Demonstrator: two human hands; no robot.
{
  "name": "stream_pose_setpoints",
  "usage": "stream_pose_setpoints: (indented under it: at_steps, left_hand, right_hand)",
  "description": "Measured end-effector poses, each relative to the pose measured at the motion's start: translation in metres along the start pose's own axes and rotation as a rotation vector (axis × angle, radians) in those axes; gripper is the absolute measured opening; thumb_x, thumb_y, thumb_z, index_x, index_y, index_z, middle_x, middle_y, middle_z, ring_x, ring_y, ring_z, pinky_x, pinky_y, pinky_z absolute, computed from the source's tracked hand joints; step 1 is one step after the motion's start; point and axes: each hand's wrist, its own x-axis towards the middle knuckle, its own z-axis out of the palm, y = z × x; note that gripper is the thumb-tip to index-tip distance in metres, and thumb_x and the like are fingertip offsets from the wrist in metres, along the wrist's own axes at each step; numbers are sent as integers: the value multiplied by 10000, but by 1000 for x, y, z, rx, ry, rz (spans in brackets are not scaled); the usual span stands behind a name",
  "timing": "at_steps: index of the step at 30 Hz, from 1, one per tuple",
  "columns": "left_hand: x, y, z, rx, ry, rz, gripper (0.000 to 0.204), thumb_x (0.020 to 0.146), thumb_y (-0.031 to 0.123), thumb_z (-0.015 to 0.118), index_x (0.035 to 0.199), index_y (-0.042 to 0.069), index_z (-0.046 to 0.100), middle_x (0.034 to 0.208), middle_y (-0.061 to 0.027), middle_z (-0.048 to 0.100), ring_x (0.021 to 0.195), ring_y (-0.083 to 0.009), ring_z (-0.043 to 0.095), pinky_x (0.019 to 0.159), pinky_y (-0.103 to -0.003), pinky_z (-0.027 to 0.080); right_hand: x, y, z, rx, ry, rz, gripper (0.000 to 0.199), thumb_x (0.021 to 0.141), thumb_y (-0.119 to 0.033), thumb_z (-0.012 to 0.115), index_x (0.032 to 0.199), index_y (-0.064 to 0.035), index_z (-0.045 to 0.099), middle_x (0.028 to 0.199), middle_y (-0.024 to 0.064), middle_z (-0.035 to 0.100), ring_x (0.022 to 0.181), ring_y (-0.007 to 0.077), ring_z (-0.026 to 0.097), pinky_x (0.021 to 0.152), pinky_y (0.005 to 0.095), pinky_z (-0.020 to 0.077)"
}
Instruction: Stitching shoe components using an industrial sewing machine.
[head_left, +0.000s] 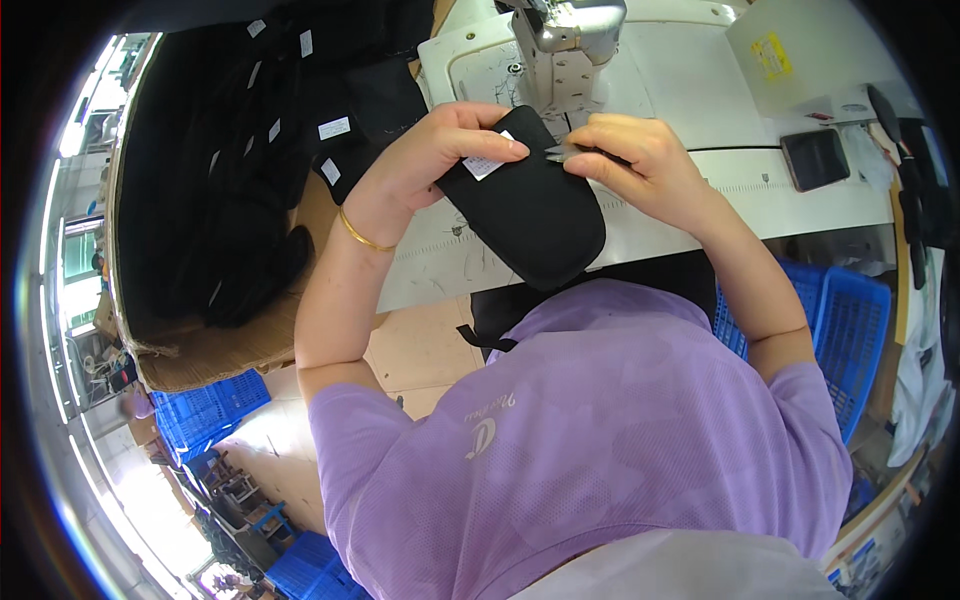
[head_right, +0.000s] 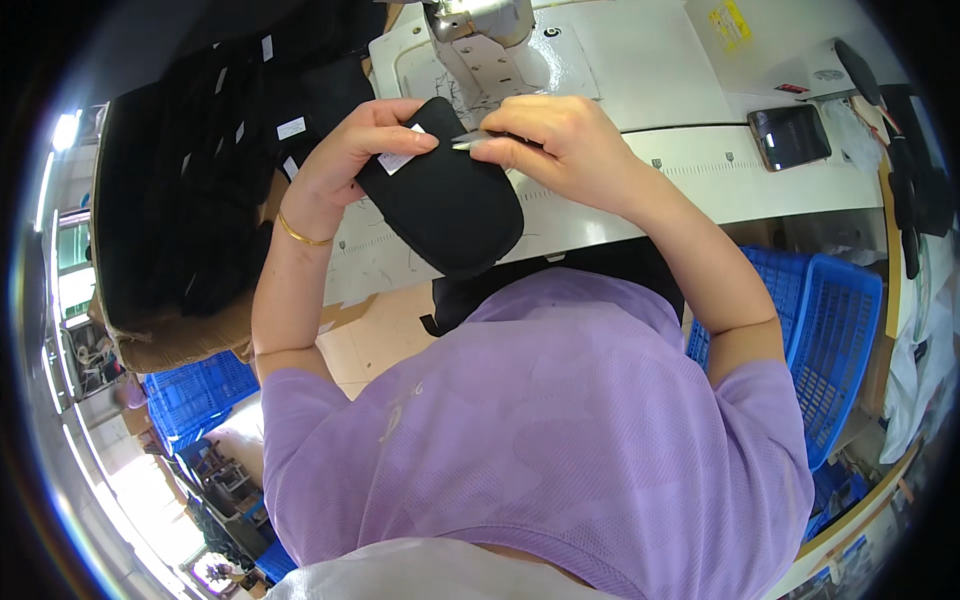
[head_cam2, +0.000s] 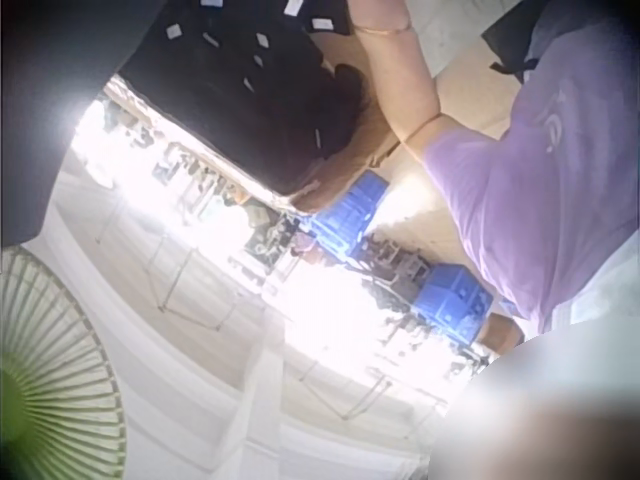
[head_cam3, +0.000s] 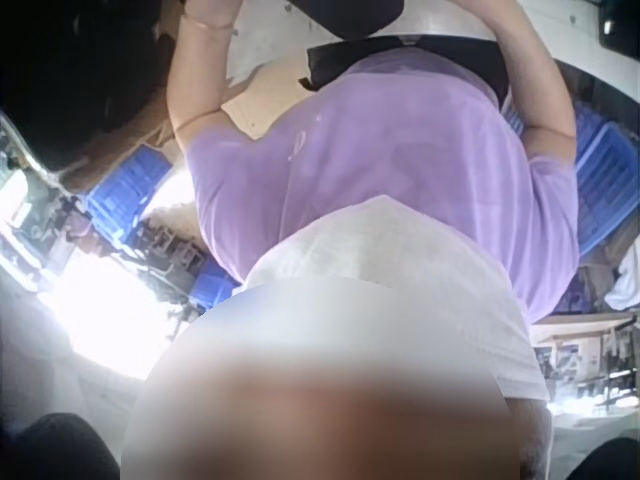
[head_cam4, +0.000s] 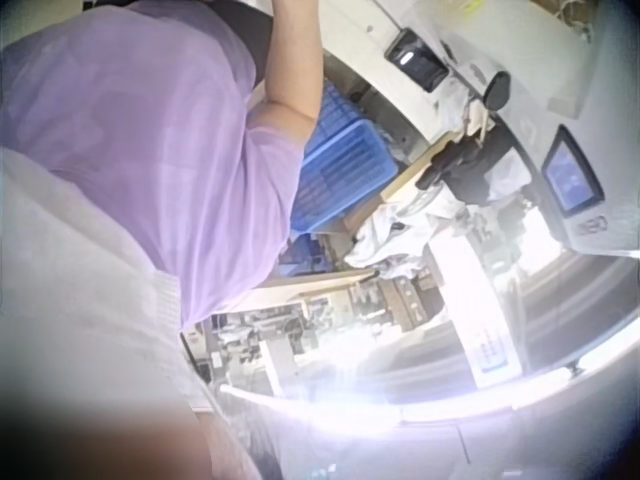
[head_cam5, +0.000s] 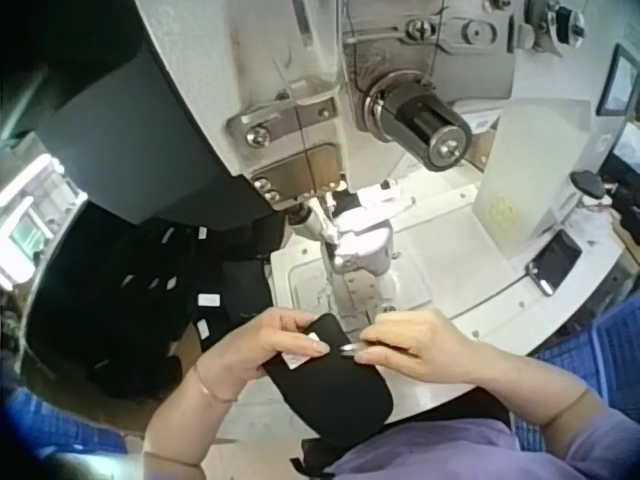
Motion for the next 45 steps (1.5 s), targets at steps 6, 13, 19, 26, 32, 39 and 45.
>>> stream_pose_setpoints:
  at_steps: [6, 13, 19, 26, 32, 39, 45]
  left_hand:
    - [0, -15, -4, 187, 269, 178, 284, 882, 129, 628, 1112, -38, 632, 1114, -92, 662, 957, -113, 635, 829, -234, 512]
    - [-2, -10, 7, 121, 351, 289, 347, 903, 254, 682, 1087, -40, 670, 997, -70, 692, 878, -104, 647, 795, -225, 511]
    - [1, -4, -10, -3, 183, 144, 233, 885, 186, 689, 1002, -14, 701, 885, -40, 703, 793, -77, 658, 734, -207, 516]
    - [5, 1, -5, -50, -21, 68, 197, 887, 151, 667, 995, -10, 700, 908, -43, 712, 791, -79, 670, 723, -202, 526]
    - [8, -2, -9, -12, -14, 67, 211, 882, 148, 667, 1013, -15, 699, 908, -44, 712, 807, -80, 670, 739, -204, 526]
    - [14, -9, 5, 114, 112, 108, 270, 889, 227, 684, 1023, -8, 703, 874, -50, 715, 775, -98, 666, 722, -237, 516]
    - [2, -9, -74, 1843, 1020, 342, 546, 760, 240, 788, 1225, 30, 594, 1208, -130, 580, 1111, -323, 543, 921, -423, 478]
  right_hand:
    - [-12, -33, -10, -110, 69, -232, 361, 818, -285, 754, 1034, -19, 640, 740, 87, 601, 578, 263, 574, 510, 336, 449]
    - [-22, -17, 19, 548, 220, 524, 209, 958, -257, 623, 963, -48, 618, 655, -1, 501, 518, 65, 453, 474, 235, 369]
    - [-17, 7, 13, 709, 12, 565, 271, 1004, -283, 539, 1041, -41, 654, 783, -17, 538, 717, 51, 492, 620, 221, 396]
    - [-7, 13, 8, 449, -18, 228, 259, 949, -232, 637, 1055, 2, 659, 859, 32, 626, 781, 121, 570, 700, 262, 463]
    - [-9, 14, 8, 515, -30, 222, 257, 943, -236, 647, 1036, 3, 672, 836, 33, 629, 748, 106, 572, 670, 258, 465]
    - [-21, -9, 16, 989, -69, 728, 250, 900, -292, 691, 1040, -85, 702, 787, -41, 617, 678, 43, 528, 579, 207, 411]
    - [-24, 54, -109, 336, -285, 889, 400, 781, -216, 691, 1124, -10, 675, 999, 34, 681, 932, 98, 607, 828, 240, 474]
